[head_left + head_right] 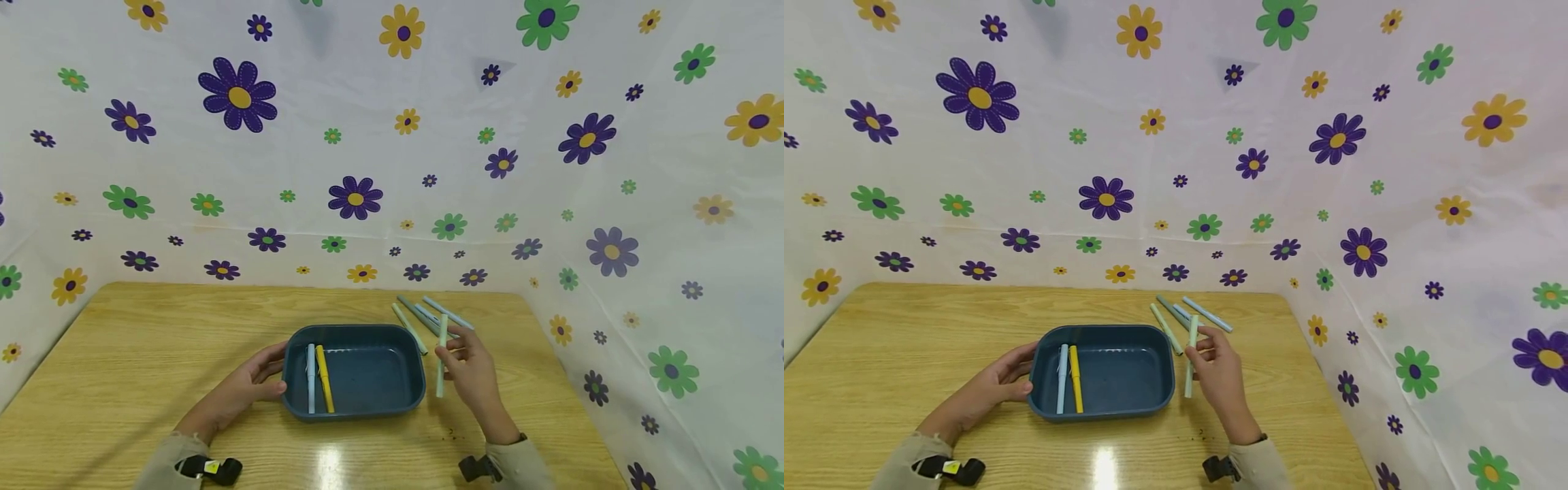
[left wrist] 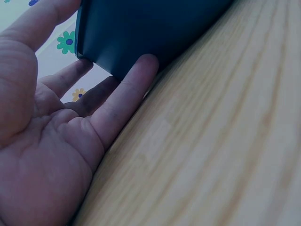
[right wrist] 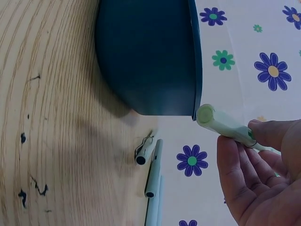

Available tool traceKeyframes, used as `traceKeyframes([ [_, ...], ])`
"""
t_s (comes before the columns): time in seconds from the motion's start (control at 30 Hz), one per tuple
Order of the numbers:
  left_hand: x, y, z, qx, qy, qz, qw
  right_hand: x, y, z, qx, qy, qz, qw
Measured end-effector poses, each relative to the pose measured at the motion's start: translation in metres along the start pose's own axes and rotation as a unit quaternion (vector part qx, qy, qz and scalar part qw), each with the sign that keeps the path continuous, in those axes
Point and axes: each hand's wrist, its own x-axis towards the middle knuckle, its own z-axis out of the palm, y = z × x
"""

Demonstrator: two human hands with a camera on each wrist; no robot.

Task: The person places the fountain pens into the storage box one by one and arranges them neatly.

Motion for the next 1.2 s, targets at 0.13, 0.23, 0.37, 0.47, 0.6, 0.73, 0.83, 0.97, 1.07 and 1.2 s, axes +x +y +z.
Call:
traceKeyframes([
  [0.13,0.0,0.0,0.0,0.0,0.001,-0.003,1.0,-0.001,-0.004,0.005,-0.001,0.0,-0.007,1.0],
  [0.23,0.0,-0.001,0.0,0.001,0.002,-0.004,1.0,-0.002,-0.007,0.011,-0.002,-0.001,-0.02,0.9998],
  [0.37,0.0,-0.002,-0.001,0.002,0.001,-0.003,1.0,-0.002,-0.011,0.018,-0.001,-0.002,-0.032,0.9995],
  [0.47,0.0,-0.003,-0.001,0.004,0.0,-0.002,1.0,-0.002,-0.014,0.022,-0.004,-0.006,-0.035,0.9994],
  [0.6,0.001,-0.003,-0.001,0.004,0.001,-0.003,1.0,-0.002,-0.017,0.028,-0.008,-0.013,-0.037,0.9992],
  [0.73,0.001,-0.001,-0.001,0.002,0.003,-0.007,1.0,0.0,-0.021,0.034,-0.011,-0.021,-0.042,0.9988],
  [0.83,0.0,0.0,0.0,0.001,0.004,-0.01,0.9999,0.002,-0.024,0.041,-0.012,-0.031,-0.044,0.9985],
  [0.97,0.0,0.001,0.0,0.002,0.005,-0.011,0.9999,0.003,-0.027,0.052,-0.015,-0.047,-0.032,0.9983],
  [1.07,0.0,0.0,-0.001,0.003,0.005,-0.012,0.9999,0.003,-0.029,0.061,-0.015,-0.057,-0.034,0.9977],
  [1.2,0.001,0.0,-0.001,0.002,0.003,-0.012,0.9999,0.004,-0.031,0.072,-0.018,-0.07,-0.04,0.9966],
])
